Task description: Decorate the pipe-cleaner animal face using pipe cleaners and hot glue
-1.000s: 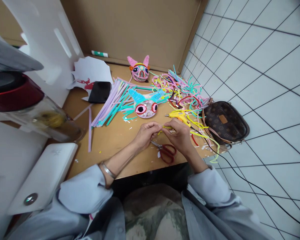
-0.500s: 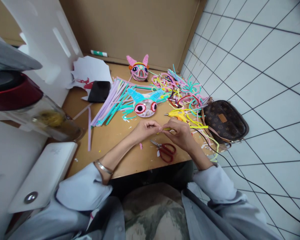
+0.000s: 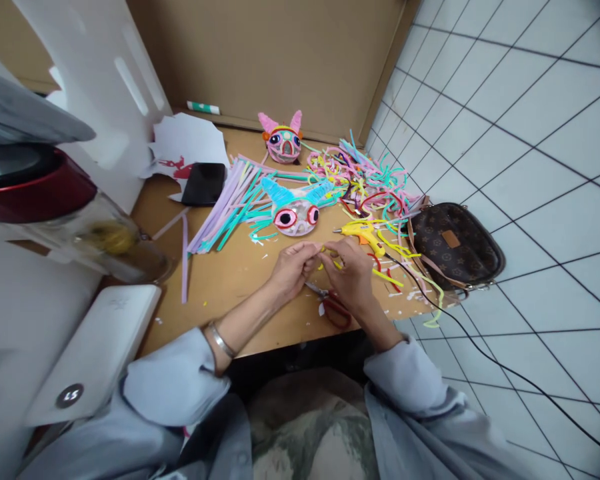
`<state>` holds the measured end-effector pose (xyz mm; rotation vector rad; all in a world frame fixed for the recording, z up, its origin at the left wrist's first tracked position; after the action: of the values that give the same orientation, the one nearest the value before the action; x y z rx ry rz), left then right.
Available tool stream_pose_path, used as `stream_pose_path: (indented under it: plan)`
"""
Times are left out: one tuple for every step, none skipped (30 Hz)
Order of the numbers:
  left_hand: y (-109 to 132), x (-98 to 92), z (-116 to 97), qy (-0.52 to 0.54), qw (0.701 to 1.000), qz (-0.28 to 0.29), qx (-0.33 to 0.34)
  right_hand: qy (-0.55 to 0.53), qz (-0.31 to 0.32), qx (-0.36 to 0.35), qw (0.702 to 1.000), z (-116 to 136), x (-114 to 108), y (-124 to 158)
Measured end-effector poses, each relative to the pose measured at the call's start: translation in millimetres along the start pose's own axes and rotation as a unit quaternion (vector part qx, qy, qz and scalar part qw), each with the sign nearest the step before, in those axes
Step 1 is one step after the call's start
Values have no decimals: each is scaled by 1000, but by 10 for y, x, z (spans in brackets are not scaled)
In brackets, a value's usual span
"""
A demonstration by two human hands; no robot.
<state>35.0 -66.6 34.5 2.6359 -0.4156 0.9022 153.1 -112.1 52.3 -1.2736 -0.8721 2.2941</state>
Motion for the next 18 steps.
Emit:
stream_pose_path:
  plan:
    - [0,-3,-2,-3,1000,2,2,-1,5,-4,1000,-12,-9,-15]
    - [3,-3,-2,-8,1000,2,5,-3,10,-10,1000,-25,-22,-28]
    - [8,1,-3,-13,1000,3,8,-3,17,-16,1000,-39,-38,-39]
    - [15,7,-3,-20,1000,4,12,-1,22,-21,1000,-53,-54,-47]
    - [22,13,-4,-30,999,7,18,2,28,-24,999,-66,-70,-54]
    - [28,20,-6,-42,999,11,26,6,32,-25,999,-79,-85,-58]
    - [33,25,-8,-56,998,15,37,8,36,-25,999,-91,-100,-63]
    - [36,28,-12,-70,996,21,50,9,39,-27,999,-101,-115,-68]
    - [38,29,-15,-84,994,26,63,7,41,-32,999,-109,-131,-74]
    - [37,26,-17,-98,992,32,74,4,42,-40,998,-116,-148,-81]
    - [35,22,-18,-111,990,39,81,3,42,-48,998,-120,-164,-90]
    - [32,16,-19,-122,988,46,86,3,42,-57,997,-123,-181,-98]
    - [30,9,-21,-133,986,53,89,5,41,-67,997,-125,-196,-107]
    - [29,4,-27,-144,984,59,89,9,40,-75,996,-127,-209,-114]
    - [30,0,-37,-154,982,63,89,13,39,-84,996,-129,-219,-120]
    - [34,-2,-53,-164,980,65,87,17,38,-93,995,-132,-227,-125]
    - [39,-3,-76,-175,979,65,84,20,39,-102,994,-135,-232,-129]
    - [46,-3,-105,-186,977,64,79,25,43,-112,992,-141,-235,-133]
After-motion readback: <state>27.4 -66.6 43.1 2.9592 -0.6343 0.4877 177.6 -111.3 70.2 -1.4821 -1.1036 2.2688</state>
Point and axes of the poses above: each hand's wrist, its own y-axis away from the middle knuckle, its own x-axis out of the palm, z = x × y, the point moved 1 cm from there along -y, towards the middle knuckle, and after that the axes turned 1 degree about -z, right-handed, at the moved point
